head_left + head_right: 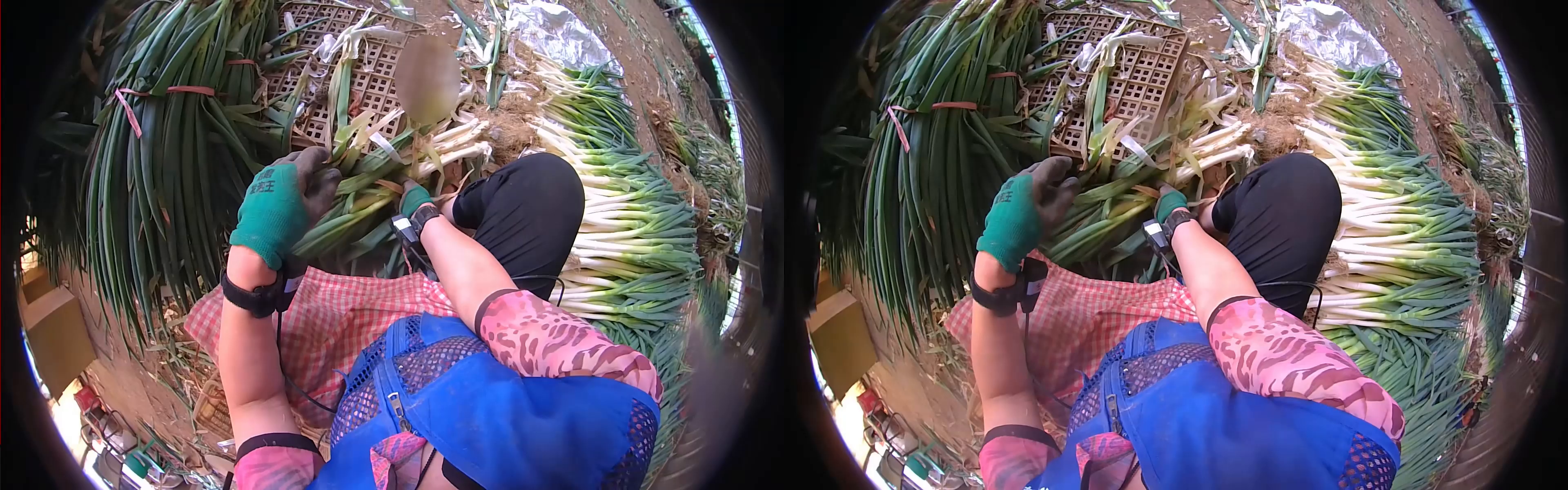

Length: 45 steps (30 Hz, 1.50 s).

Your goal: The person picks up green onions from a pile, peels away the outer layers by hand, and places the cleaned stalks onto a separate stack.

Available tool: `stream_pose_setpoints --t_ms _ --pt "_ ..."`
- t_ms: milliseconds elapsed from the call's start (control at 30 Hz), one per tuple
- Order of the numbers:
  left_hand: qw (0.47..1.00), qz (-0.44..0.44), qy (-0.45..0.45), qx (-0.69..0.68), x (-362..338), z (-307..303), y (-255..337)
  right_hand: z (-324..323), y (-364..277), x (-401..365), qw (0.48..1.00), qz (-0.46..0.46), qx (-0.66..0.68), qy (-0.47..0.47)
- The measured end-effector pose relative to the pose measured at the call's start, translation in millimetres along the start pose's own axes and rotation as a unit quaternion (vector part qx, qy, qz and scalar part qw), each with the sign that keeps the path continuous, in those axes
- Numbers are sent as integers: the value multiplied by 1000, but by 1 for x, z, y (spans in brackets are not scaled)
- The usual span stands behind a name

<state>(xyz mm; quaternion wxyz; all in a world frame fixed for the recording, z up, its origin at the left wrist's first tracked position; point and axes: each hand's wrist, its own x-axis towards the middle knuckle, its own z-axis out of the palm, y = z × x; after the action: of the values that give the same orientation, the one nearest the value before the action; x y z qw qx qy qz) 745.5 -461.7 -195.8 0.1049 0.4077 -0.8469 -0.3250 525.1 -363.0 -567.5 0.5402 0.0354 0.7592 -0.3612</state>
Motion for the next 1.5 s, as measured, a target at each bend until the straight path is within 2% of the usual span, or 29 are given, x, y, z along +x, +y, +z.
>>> stream_pose_setpoints --t_ms 33,67,100,133,167,267,300,367,400,433,500,533,600,633,700,800,900,933,1000,1067,1100,1167,1233,1267,1300,1367,1400,1433,1500 --pt "1000 1 -7 -11 0 0 2 1 -1 2 988 88 130 -3" --pt "1000 2 -13 -21 0 -1 3 -6 -8 7 999 -1 -16 -49" --pt "1000 -4 -16 -8 -1 -2 2 -20 -7 31 978 -91 -162 -93" --pt "1000 -11 -17 3 0 -1 1 -18 -26 -12 915 -196 -348 -54" --pt "1000 -18 -18 13 0 1 0 -15 -49 -60 807 -283 -518 26" --pt "998 -16 -51 33 2 9 -2 -7 -97 -126 840 -386 -379 25" --pt "997 6 -64 51 2 14 -3 -6 -117 -150 771 -439 -459 50" --pt "999 25 -20 43 0 33 2 5 -129 -153 810 -519 -271 -40" --pt "999 23 22 36 -1 44 4 13 -142 -167 836 -524 -117 -115" --pt "999 13 28 43 3 47 1 22 -155 -181 833 -518 38 -192" --pt "997 -7 40 61 15 45 -10 13 -187 -243 782 -594 -62 -178" --pt "999 -17 37 -10 20 43 -14 8 -204 -276 751 -630 -105 -168" --pt "986 -39 28 -158 26 41 -21 5 -223 -316 899 -326 -16 -292" --pt "981 -15 74 -180 29 44 -20 11 -214 -295 854 -411 51 -315" --pt "956 -48 68 -281 26 36 -14 8 -204 -241 788 -557 21 -261" --pt "935 -98 29 -340 29 32 -31 -14 -223 -226 774 -549 131 -287" --pt "919 -129 29 -371 30 23 -39 -47 -247 -204 862 -438 124 -221" --pt "908 -134 21 -396 30 15 -38 -57 -261 -236 891 -360 164 -221" --pt "882 -145 6 -449 28 0 -35 -82 -288 -237 844 -485 167 -155" --pt "908 -108 -22 -404 24 -17 -22 -92 -315 -245 739 -595 226 -220" --pt "917 -67 -31 -392 24 -15 -27 -93 -326 -238 721 -609 210 -255" --pt "910 -68 -75 -403 20 -18 -13 -91 -349 -221 683 -632 177 -320" --pt "887 -101 -125 -432 18 -18 -1 -77 -348 -209 661 -719 -62 -205" --pt "867 -134 -153 -455 19 -19 0 -67 -340 -204 610 -756 -142 -191" --pt "885 -111 -153 -425 23 -7 -16 -57 -332 -201 548 -790 -210 -175" --pt "891 -56 -79 -443 20 0 -32 -43 -310 -221 494 -772 -262 -302" --pt "892 -30 -42 -450 17 1 -35 -35 -298 -245 624 -640 -175 -413" --pt "895 -52 -58 -440 14 -5 -29 -26 -286 -271 728 -486 -38 -482" --pt "879 -5 -5 -477 7 -2 -27 -36 -298 -272 726 -475 -192 -459"
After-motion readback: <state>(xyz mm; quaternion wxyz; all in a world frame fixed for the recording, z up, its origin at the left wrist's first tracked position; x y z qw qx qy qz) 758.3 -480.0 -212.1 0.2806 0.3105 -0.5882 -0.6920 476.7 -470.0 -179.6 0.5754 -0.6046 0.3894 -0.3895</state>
